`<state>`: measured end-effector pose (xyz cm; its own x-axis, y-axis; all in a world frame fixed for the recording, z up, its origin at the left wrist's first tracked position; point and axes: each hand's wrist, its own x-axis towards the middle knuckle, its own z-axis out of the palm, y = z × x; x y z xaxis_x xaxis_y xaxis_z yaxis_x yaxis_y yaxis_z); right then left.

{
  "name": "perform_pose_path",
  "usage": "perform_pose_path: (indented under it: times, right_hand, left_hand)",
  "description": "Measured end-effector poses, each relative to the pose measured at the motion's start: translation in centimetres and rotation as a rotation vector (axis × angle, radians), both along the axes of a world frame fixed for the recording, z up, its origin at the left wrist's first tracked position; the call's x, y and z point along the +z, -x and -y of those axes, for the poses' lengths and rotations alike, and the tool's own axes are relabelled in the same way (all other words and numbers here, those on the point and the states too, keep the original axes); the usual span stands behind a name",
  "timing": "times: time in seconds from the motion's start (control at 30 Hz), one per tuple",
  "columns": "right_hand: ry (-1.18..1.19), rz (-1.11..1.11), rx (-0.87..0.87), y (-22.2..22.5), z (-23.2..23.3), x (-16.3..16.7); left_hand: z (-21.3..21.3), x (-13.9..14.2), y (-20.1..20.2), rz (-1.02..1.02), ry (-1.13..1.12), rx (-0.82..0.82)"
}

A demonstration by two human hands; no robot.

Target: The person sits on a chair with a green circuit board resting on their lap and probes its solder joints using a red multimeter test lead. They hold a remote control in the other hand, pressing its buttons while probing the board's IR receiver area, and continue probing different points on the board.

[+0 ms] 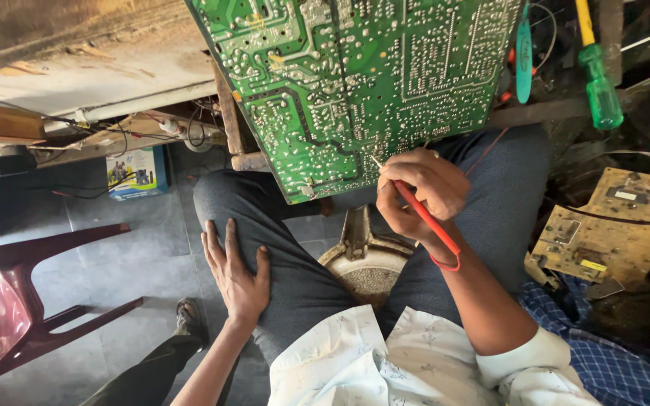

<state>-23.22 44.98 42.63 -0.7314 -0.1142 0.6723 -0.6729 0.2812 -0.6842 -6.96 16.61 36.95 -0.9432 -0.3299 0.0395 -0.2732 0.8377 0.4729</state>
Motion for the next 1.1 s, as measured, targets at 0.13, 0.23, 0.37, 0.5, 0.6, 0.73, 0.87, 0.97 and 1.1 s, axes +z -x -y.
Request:
perform_pose_path:
  times: [0.13, 0.23, 0.37, 0.5, 0.6, 0.73, 0.87, 0.97, 1.1]
  right_hand:
    - [0.01, -0.009, -0.017, 0.1, 0.1, -0.3]
    - [0.003, -0.007, -0.028, 0.1, 0.0, -0.2]
    - [0.042, -0.01, 0.009, 0.6, -0.4, 0.4]
    - [0.019, -0.054, -0.036, 0.7, -0.5, 1.0]
    - [0.026, -0.056, -0.035, 0.6, -0.5, 1.1]
    - [0.051, -0.035, -0.014, 0.6, -0.6, 1.1]
    - [0.031, -0.058, -0.021, 0.7, -0.6, 1.3]
    - [0.033, -0.062, -0.026, 0.7, -0.6, 1.4]
    - [0.052, -0.058, -0.013, 0.7, -0.5, 1.3]
  left_hand:
    - [0.1, -0.2, -0.1, 0.013, 0.007, 0.003]
    - [0.1, -0.3, -0.2, 0.018, 0.027, -0.003]
    - [-0.1, -0.8, 0.1, -0.07, 0.044, -0.022]
    - [-0.1, -1.4, 0.2, -0.056, 0.065, 0.02]
    - [0.1, -1.9, 0.0, -0.049, 0.078, 0.022]
    - [0.1, -2.0, -0.2, -0.062, 0.093, 0.018]
    - [0.1, -1.5, -0.2, -0.048, 0.077, 0.015]
    - [-0.1, -1.3, -0.1, -0.049, 0.07, 0.01]
    - [-0.3, -1.1, 0.0, -0.007, 0.075, 0.042]
